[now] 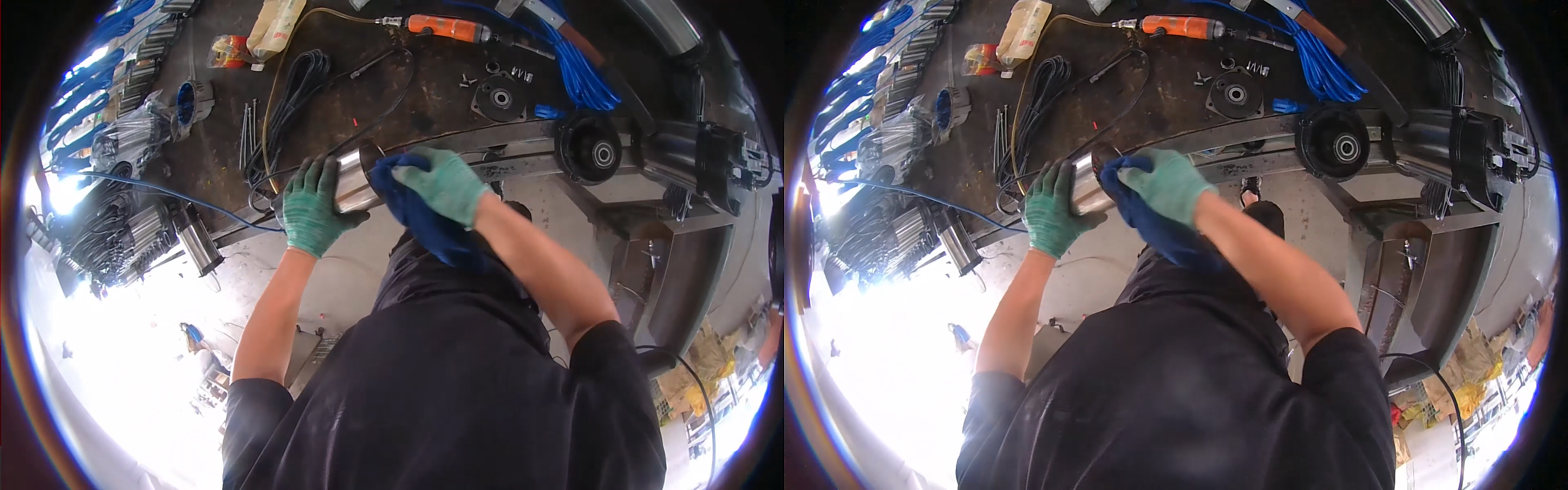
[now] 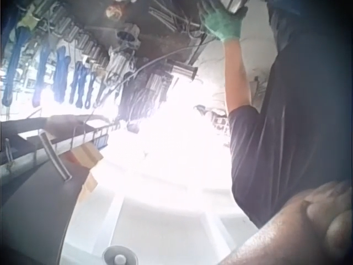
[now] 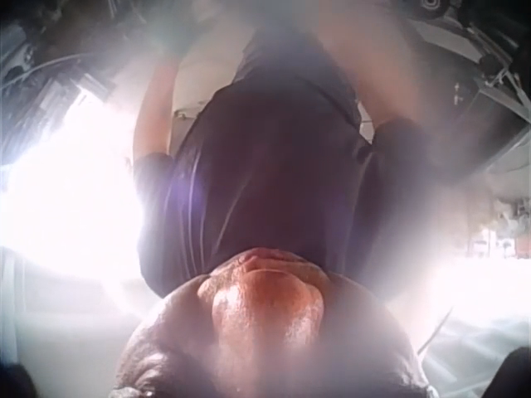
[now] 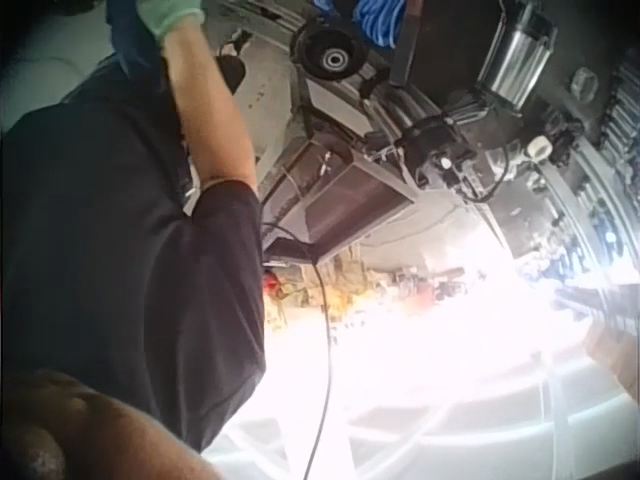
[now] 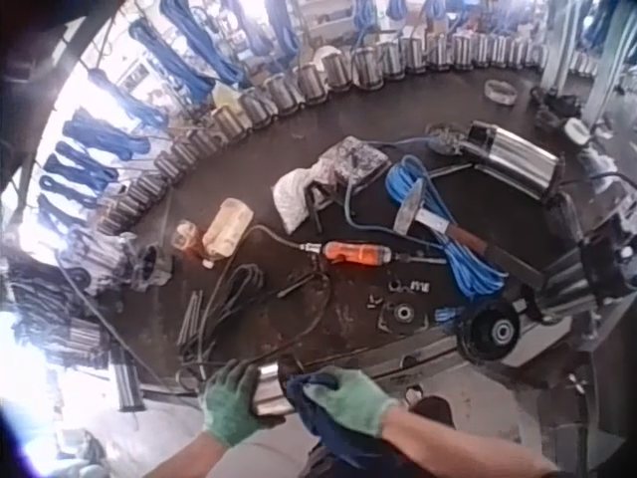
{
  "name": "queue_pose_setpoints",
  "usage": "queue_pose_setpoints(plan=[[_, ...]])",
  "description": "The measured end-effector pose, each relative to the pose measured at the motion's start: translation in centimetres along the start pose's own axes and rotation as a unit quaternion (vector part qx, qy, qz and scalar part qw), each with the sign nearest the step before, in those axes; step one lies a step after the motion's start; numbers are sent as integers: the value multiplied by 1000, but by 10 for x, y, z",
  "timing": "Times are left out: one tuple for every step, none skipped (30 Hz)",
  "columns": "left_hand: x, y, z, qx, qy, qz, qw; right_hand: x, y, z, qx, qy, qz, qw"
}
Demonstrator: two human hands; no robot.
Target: The person wipes the inside of a silver metal cylinder and a black pump component with a blue cloth. They apply a liquid from a small container onto the black component using a brush and then insert the component into the cylinder.
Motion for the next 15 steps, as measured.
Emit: queue_pose_setpoints(plan=[[0,1,-1,-13,12,3,1000,-16,9,-16,-38,-31,-18,999],[0,1,-1,-20,14,-1,1000,-16,14,-22,-70,14,-10,997],[1,3,-1,-20,12,-2,1000,-11,18,-26,-68,13,-9,998],[3,7,1,-21,8,7,1000,-8,22,-31,-52,16,-59,997],[4,8,4,-21,1,14,1000,-1,27,-32,-34,20,-108,993],[7,9,6,-21,-4,15,1000,4,30,-32,-1,60,-155,986],[7,9,5,-29,7,17,999,3,28,-35,0,62,-154,986],[5,8,5,-37,17,20,999,1,33,-38,54,61,-214,974],[5,8,6,-37,13,23,999,0,38,-38,108,61,-272,954],[5,7,3,-19,2,20,1000,-1,34,-39,122,59,-244,960],[5,5,1,0,-10,18,1000,-5,32,-38,126,62,-242,960],[1,-1,-2,-20,-1,7,1000,-5,32,-37,151,42,-214,964],[0,-3,-3,-19,-5,10,1000,-6,33,-35,174,23,-185,967],[0,-2,-4,-8,-13,5,1000,-8,34,-32,190,30,-190,963],[1,0,-4,2,-22,0,1000,-11,34,-32,192,34,-190,962]])
Point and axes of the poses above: each hand's wrist, its own z-axis away from the middle knuckle, its own y-axis out of the palm, x = y × z, the point moved 7 cm from there along -z, towards the middle knuckle, and after that the axes turned 15 degrees about x, right-handed, at the moved point
